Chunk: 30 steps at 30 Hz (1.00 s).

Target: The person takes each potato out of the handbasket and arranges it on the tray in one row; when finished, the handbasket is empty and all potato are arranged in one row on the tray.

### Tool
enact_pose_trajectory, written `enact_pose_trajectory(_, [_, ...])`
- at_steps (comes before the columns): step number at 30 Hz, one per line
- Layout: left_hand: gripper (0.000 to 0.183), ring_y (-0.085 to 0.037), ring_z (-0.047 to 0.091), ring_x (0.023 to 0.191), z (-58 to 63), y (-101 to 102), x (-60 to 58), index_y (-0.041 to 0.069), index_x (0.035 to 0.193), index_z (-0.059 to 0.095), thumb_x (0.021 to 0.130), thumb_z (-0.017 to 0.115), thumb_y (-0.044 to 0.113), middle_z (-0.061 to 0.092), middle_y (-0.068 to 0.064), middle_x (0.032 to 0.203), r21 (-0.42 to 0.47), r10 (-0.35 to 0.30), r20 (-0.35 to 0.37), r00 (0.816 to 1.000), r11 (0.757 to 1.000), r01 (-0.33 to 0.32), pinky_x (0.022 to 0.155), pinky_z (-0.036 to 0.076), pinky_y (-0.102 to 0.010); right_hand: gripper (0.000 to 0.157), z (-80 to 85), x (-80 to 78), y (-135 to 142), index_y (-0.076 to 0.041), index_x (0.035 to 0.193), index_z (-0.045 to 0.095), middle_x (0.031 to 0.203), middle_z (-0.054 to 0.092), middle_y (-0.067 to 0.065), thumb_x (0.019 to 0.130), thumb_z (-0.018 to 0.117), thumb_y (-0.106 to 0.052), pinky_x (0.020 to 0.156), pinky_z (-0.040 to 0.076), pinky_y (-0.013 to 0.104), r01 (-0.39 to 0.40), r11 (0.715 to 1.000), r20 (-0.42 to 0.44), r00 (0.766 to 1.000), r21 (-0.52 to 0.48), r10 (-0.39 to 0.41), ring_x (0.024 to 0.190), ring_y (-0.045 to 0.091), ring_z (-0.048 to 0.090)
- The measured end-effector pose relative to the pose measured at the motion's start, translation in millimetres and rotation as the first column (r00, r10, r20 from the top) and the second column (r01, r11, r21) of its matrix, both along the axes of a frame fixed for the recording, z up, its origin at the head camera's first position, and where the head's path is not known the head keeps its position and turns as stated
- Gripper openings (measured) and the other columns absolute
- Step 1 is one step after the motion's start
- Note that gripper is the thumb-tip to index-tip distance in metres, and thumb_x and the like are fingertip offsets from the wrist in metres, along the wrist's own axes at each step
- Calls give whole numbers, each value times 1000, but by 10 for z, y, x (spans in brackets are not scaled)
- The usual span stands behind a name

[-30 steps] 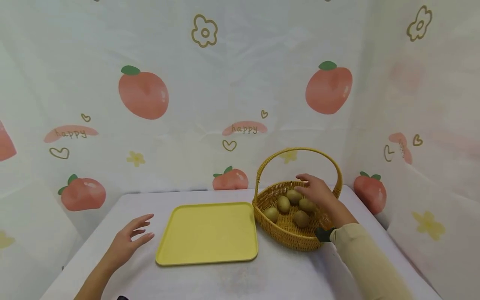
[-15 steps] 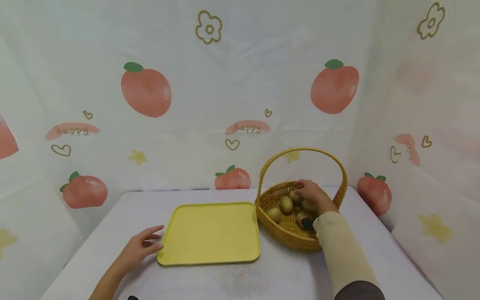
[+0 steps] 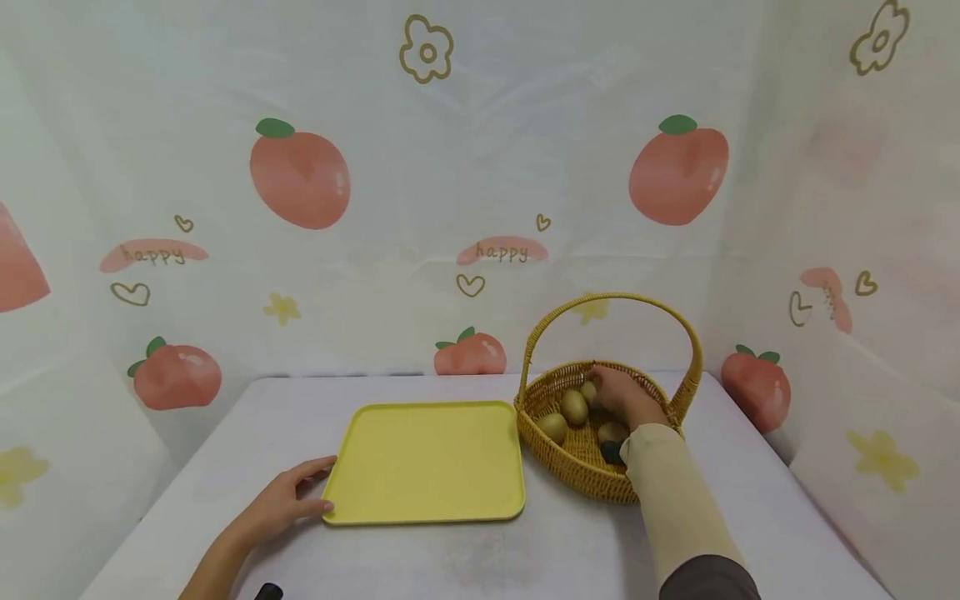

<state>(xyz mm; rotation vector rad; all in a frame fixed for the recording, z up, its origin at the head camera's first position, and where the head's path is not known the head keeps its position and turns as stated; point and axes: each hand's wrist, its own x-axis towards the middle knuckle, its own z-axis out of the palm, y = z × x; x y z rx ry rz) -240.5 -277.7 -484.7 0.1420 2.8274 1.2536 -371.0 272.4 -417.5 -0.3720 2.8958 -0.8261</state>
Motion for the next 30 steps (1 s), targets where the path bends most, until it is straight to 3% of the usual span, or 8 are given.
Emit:
enact_pose_trajectory(4, [79, -38, 46, 128, -2, 14, -7, 5, 136, 55, 68, 86, 27, 57, -15, 133, -5, -14, 10, 1000, 1000, 14, 108, 34, -54, 43, 7, 20, 25, 1, 126, 54, 123, 57, 25, 84, 63, 1, 85, 46, 50, -1, 1000, -17, 1000, 16, 1, 105, 37, 53])
enact_pose_trajectory(8, [80, -40, 44, 129, 19, 28, 4, 5, 137, 54, 67, 87, 27, 55, -16, 135, -16, -10, 28, 1000, 1000, 10, 108, 34, -55, 47, 86, 43, 41, -1, 128, 51, 123, 52, 28, 82, 63, 0, 82, 46, 48, -4, 1000, -15, 1000, 29, 4, 103, 37, 52])
enact_pose_trajectory(14, [83, -41, 43, 130, 55, 23, 18, 5, 137, 53, 67, 87, 31, 53, -18, 138, -24, -5, 41, 999, 1000, 6, 107, 34, -56, 46, 322, 102, 9, 2, 128, 53, 112, 52, 29, 84, 61, -6, 68, 41, 42, -62, 995, -131, 989, 82, 73, 87, 33, 47])
enact_pose_trajectory(18, [82, -41, 41, 132, 36, 5, 14, 5, 138, 53, 68, 86, 31, 52, -17, 139, -14, -11, 45, 999, 1000, 12, 108, 33, -56, 41, 431, 182, -9, 5, 125, 54, 109, 54, 25, 87, 61, -9, 64, 41, 39, -73, 996, -173, 982, 52, 81, 81, 28, 48])
enact_pose_trajectory(24, [83, -42, 41, 131, 39, 13, 5, 5, 137, 53, 67, 86, 34, 53, -17, 138, -37, -15, 31, 999, 999, 17, 107, 33, -57, 40, 487, 349, -36, 1, 128, 56, 123, 56, 23, 90, 61, -10, 76, 48, 47, -117, 993, -250, 962, -27, 107, 99, 35, 55])
enact_pose_trajectory(30, [82, -41, 41, 132, 20, 4, 4, 5, 137, 53, 68, 86, 32, 52, -17, 139, -30, -19, 30, 999, 999, 20, 108, 33, -56, 39, 477, 553, -126, -3, 130, 60, 129, 56, 20, 91, 65, -9, 92, 44, 59, -186, 981, -346, 925, -54, 157, 118, 42, 50])
